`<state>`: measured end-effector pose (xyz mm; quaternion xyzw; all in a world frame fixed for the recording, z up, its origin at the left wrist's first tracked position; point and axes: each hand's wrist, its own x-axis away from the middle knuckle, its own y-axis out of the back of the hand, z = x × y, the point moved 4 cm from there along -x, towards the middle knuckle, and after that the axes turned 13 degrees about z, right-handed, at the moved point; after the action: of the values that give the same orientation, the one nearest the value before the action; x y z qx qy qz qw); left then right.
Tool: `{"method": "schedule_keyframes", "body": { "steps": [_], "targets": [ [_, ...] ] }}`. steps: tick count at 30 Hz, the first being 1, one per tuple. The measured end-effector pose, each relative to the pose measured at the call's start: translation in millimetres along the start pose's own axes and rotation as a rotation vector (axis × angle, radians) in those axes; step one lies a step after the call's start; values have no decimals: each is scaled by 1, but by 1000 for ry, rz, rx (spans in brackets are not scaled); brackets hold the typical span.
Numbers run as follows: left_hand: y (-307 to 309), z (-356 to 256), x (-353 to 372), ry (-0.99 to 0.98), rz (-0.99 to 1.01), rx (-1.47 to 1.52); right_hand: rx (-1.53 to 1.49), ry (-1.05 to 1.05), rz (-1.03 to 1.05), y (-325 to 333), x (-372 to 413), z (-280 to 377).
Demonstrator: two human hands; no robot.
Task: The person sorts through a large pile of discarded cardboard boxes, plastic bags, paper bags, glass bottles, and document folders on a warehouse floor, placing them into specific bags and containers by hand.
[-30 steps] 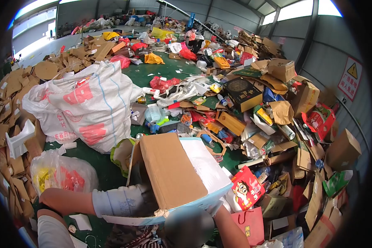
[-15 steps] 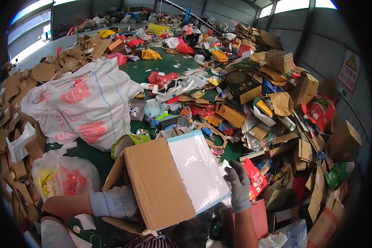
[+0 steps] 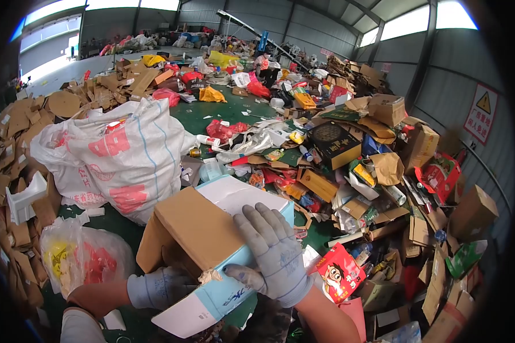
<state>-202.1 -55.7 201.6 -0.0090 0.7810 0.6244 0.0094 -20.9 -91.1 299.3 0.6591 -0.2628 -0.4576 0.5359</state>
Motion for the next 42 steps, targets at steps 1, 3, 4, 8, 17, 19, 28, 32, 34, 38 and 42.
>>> {"method": "schedule_keyframes", "body": {
  "steps": [1, 3, 4, 8, 17, 19, 28, 32, 34, 38, 42],
  "targets": [
    [-13, -3, 3, -35, -90, 23, -25, -13, -2, -7, -9, -4],
    [-35, -11, 16, -40, -219, 105, -89, -55, 39, -33, -28, -18],
    [-45, -16, 17, -23, -175, -33, -179, -113, 85, -54, -33, -34],
    [2, -45, 26, -21, -435, -260, -546, -236, 246, -124, -40, -65],
    [-81, -53, 54, 77, 78, -92, -120, -168, 338, -197, -50, 12],
    [-44, -34, 79, 202, 245, 486, -124, -133, 266, -193, -42, 20],
    [44, 141, 20, 903, -356, -379, -253, 102, 196, -192, -21, 97],
    [-6, 180, 51, 1211, -371, 138, -374, 112, 176, -167, -24, 63],
    [-19, 180, 69, 1214, -584, 289, -322, -129, -2, -162, -17, 41],
    [-70, 166, 100, 1234, -803, 391, -244, -561, -270, -165, -6, 1],
    [-130, 160, 110, 1175, -1090, 640, -1379, -748, -251, -242, -6, -36]
  ]
}}
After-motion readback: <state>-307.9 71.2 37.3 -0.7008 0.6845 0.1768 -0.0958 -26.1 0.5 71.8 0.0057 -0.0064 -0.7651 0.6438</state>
